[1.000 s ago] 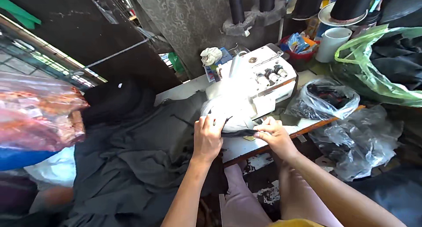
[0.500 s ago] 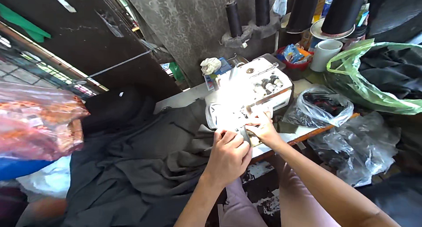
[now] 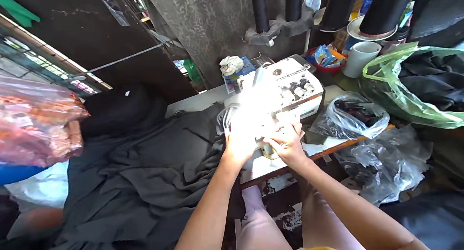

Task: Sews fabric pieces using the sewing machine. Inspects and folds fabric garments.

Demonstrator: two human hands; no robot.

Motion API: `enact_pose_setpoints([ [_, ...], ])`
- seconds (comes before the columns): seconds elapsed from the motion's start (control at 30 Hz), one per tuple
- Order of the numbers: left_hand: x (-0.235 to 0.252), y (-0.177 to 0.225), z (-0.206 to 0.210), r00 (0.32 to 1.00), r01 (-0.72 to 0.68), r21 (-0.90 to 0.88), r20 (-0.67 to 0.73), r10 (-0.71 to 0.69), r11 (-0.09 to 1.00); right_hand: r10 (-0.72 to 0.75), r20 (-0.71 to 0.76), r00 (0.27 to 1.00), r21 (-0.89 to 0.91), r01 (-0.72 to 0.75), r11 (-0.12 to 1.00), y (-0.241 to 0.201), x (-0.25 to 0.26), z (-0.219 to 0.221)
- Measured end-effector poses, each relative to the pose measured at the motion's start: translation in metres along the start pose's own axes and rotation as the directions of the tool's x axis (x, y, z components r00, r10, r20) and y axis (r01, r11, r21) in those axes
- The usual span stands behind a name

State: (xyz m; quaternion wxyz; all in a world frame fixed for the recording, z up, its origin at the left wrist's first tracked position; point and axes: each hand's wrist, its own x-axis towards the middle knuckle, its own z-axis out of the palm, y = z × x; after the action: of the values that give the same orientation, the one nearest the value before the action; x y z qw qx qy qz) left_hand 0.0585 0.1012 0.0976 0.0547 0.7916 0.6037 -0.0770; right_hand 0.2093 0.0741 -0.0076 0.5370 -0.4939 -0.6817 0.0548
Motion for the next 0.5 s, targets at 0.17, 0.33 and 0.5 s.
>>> enact_pose_setpoints([
  [0.17,0.02,-0.005,0.003,0.984,0.166,0.033,0.056,-0.168,0.986,-0.014,0.015,1.0,0.03,0.014,0.999,-0.014,-0.026,-0.02],
  [0.33,-0.073,0.054,-0.016,0.963,0.241,-0.093,0.142,-0.227,0.966,0.219,-0.009,0.976,0.156,-0.215,0.964,0.004,-0.017,-0.052],
  [0.5,-0.028,0.057,0.044,0.95,-0.29,-0.445,-0.029,0.311,0.847,0.474,-0.049,0.879,0.49,-0.392,0.779,-0.003,-0.002,-0.041],
])
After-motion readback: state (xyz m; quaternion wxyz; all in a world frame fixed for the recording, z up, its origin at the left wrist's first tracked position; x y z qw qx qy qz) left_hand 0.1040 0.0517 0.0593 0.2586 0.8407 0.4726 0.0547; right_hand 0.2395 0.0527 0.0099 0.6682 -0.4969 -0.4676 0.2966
